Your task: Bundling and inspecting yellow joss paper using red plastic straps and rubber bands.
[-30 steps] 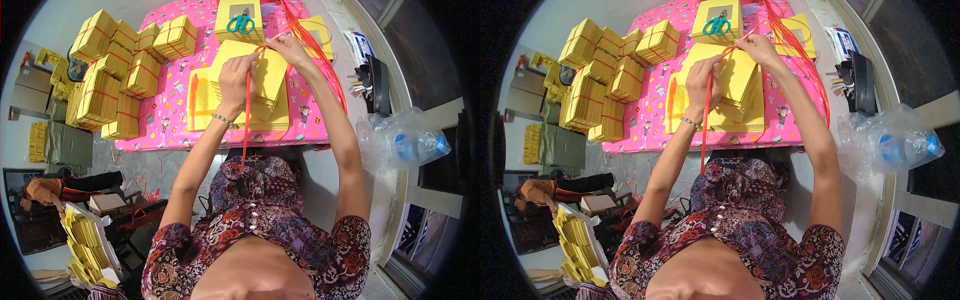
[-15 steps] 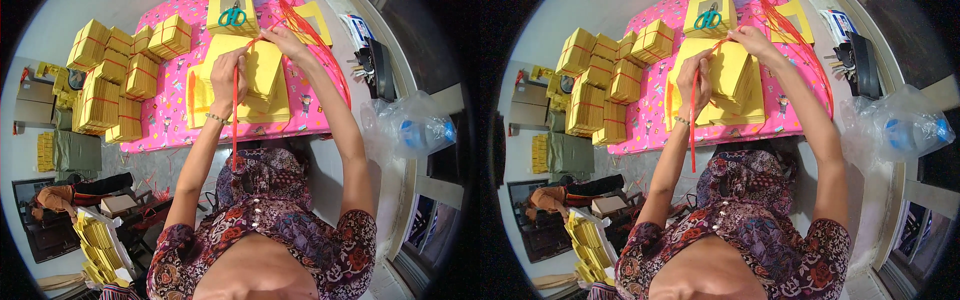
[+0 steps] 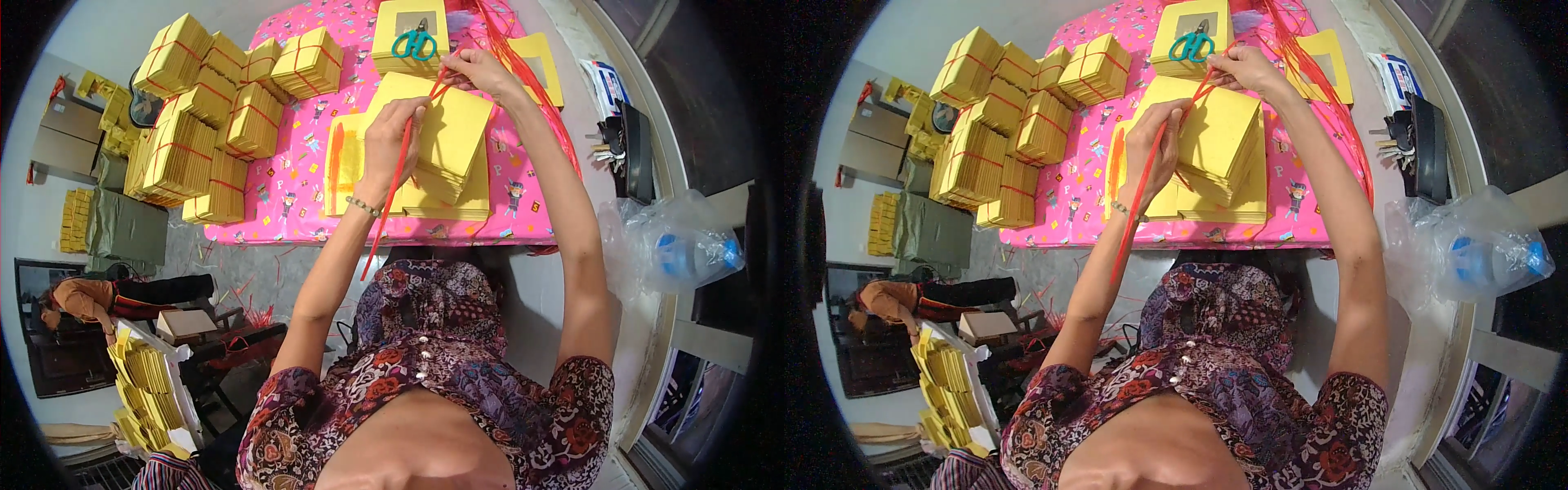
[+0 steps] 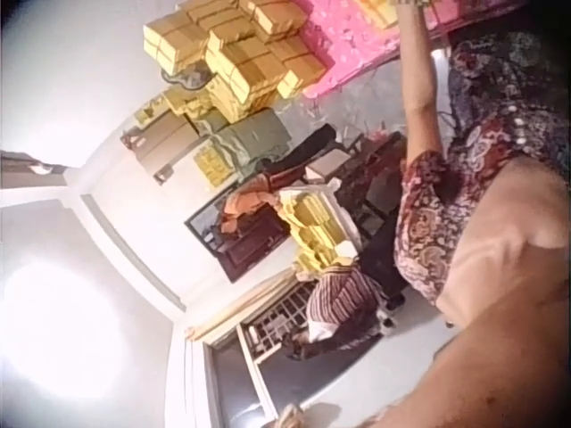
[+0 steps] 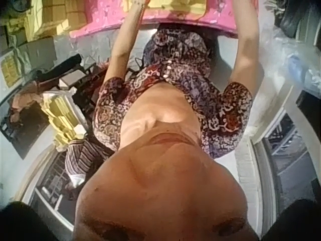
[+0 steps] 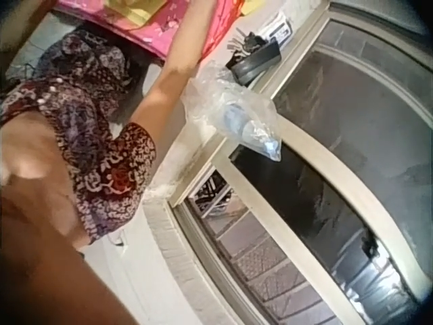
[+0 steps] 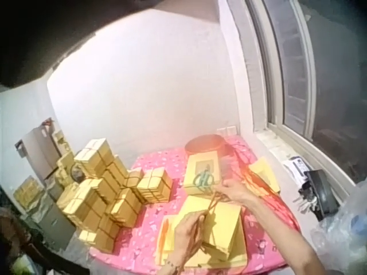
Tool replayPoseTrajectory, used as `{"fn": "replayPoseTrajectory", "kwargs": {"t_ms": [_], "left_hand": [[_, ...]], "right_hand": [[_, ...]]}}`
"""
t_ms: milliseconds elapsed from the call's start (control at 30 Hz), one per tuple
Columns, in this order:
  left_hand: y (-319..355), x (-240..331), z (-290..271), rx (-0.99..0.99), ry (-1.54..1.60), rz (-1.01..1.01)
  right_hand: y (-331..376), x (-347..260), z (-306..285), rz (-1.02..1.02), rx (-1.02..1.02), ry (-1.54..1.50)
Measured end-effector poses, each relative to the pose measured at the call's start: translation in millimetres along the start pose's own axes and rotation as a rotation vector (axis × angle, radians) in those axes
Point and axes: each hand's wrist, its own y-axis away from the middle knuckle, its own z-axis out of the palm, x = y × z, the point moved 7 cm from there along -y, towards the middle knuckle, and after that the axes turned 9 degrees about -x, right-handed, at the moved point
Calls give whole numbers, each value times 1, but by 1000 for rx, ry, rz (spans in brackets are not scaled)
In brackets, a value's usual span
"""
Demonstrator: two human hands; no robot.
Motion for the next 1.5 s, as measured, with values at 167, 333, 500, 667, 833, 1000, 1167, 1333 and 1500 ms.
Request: {"fn": "replayPoseTrajectory", "kwargs": {"t_ms": [167,333,500,667,833,1000,1167,1333,1500], "left_hand": [[2,-1,-9,-18,-241,189],[10,-25,-7,-77,-103,70],[24,-33,-4,-23,-104,188],[32,-32,-3,27,-144,191],[35,-43,-7,39,-98,183],[34,-43,-1,17,-35,178],[38,-44,-8,39,-41,164],[42,-50,-9,47,-13,138],[42,-51,-6,53,6,130]], "right_hand": [[-7,9,-6,6,-4,151],[-11,46,-12,67,-29,92],[-17,70,-12,119,-29,68],[-18,86,-17,141,-24,67],[-20,80,-12,110,-20,109],[-17,82,-23,134,-48,49],[22,16,-28,-58,235,318],[88,-21,-20,-200,520,553],[147,0,1,-267,665,343]]}}
